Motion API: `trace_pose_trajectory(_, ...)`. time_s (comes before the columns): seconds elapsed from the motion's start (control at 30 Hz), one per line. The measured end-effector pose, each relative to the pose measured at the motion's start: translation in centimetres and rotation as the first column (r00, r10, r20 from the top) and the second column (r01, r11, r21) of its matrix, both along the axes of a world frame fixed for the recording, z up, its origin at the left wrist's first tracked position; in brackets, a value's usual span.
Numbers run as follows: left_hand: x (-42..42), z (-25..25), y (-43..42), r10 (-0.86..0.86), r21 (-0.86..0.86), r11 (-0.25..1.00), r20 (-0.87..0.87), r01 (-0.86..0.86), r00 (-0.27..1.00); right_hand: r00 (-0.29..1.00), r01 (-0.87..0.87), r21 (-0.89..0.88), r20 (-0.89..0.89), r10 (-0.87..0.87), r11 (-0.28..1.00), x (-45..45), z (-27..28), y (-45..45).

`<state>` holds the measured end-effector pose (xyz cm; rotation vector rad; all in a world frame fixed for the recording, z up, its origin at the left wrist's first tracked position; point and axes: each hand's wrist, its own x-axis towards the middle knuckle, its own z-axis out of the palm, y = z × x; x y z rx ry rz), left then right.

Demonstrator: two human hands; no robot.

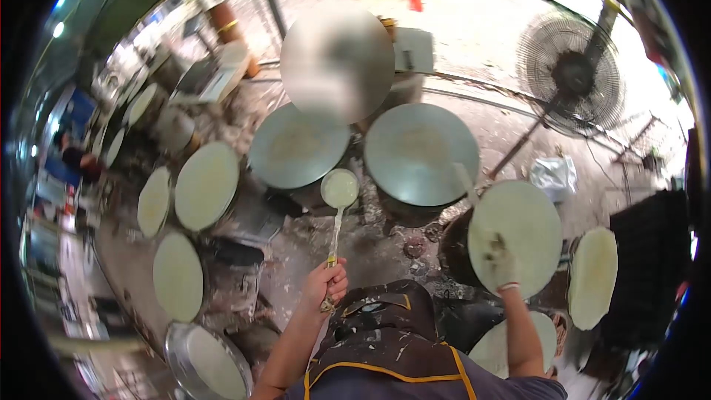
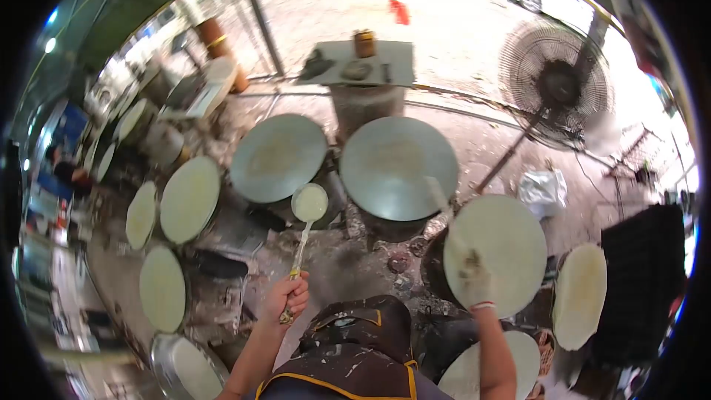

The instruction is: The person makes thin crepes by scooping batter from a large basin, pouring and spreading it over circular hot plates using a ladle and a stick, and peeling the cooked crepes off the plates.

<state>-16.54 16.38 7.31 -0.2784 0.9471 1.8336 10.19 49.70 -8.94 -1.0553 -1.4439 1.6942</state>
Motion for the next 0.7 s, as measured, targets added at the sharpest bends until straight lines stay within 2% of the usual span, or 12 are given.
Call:
trace_pose_trajectory(0.1,-0.7,-1.9,-6.3,0.097,-0.046,0.994,-0.061,-0.1,0.993,0.725,-0.607,0.143,0.503,0.47,0.782,-14.6,7.7,-11.9)
trace_pose_trajectory(0.13,-1.0,-2.3,-8.4,0.125,-0.075,0.989,-0.071,-0.13,0.99,0.691,-0.691,0.184,0.451,0.565,0.699,-18.3,8.1,-16.4)
trace_pose_trajectory(0.2,-1.2,-3.4,-12.8,0.21,-0.113,0.968,-0.13,-0.225,0.969,0.561,-0.821,0.135,0.378,0.737,0.555,-24.5,10.6,-25.2)
trace_pose_trajectory(0.3,-1.2,-5.0,-18.2,0.336,-0.182,0.913,-0.169,-0.364,0.927,0.301,-0.954,0.174,0.526,0.795,0.245,-28.6,13.6,-35.2)
trace_pose_trajectory(0.37,-0.6,-7.1,-21.9,0.362,-0.305,0.863,-0.181,-0.402,0.914,0.161,-0.97,0.242,0.634,0.757,0.004,-29.5,13.0,-39.9)
trace_pose_trajectory(0.4,-0.2,-7.8,-23.0,0.432,-0.341,0.816,-0.18,-0.467,0.884,0.044,-0.917,0.321,0.669,0.742,-0.235,-29.2,10.8,-41.7)
trace_pose_trajectory(0.47,0.1,-8.9,-24.6,0.551,-0.414,0.707,-0.184,-0.573,0.814,-0.103,-0.892,0.319,0.544,0.832,-0.32,-30.3,11.2,-43.2)
trace_pose_trajectory(0.57,1.1,-10.4,-27.4,0.633,-0.431,0.679,-0.065,-0.594,0.771,-0.35,-0.934,-0.159,0.219,0.911,-0.32,-33.2,6.8,-42.6)
trace_pose_trajectory(0.6,1.6,-11.3,-28.4,0.654,-0.418,0.681,-0.025,-0.602,0.756,-0.36,-0.933,-0.109,0.259,0.896,-0.343,-34.2,3.0,-41.6)
trace_pose_trajectory(0.63,2.0,-12.0,-28.9,0.714,-0.408,0.649,0.036,-0.642,0.699,-0.318,-0.923,-0.32,0.328,0.889,-0.212,-36.1,2.4,-40.5)
trace_pose_trajectory(0.67,2.3,-12.6,-29.4,0.749,-0.411,0.621,0.059,-0.668,0.66,-0.149,-0.839,-0.539,0.096,0.984,-0.074,-36.2,-4.7,-38.5)
trace_pose_trajectory(0.7,2.6,-13.2,-29.7,0.781,-0.412,0.592,0.08,-0.693,0.62,-0.208,-0.767,-0.64,0.3,0.931,0.035,-37.5,-10.4,-35.5)
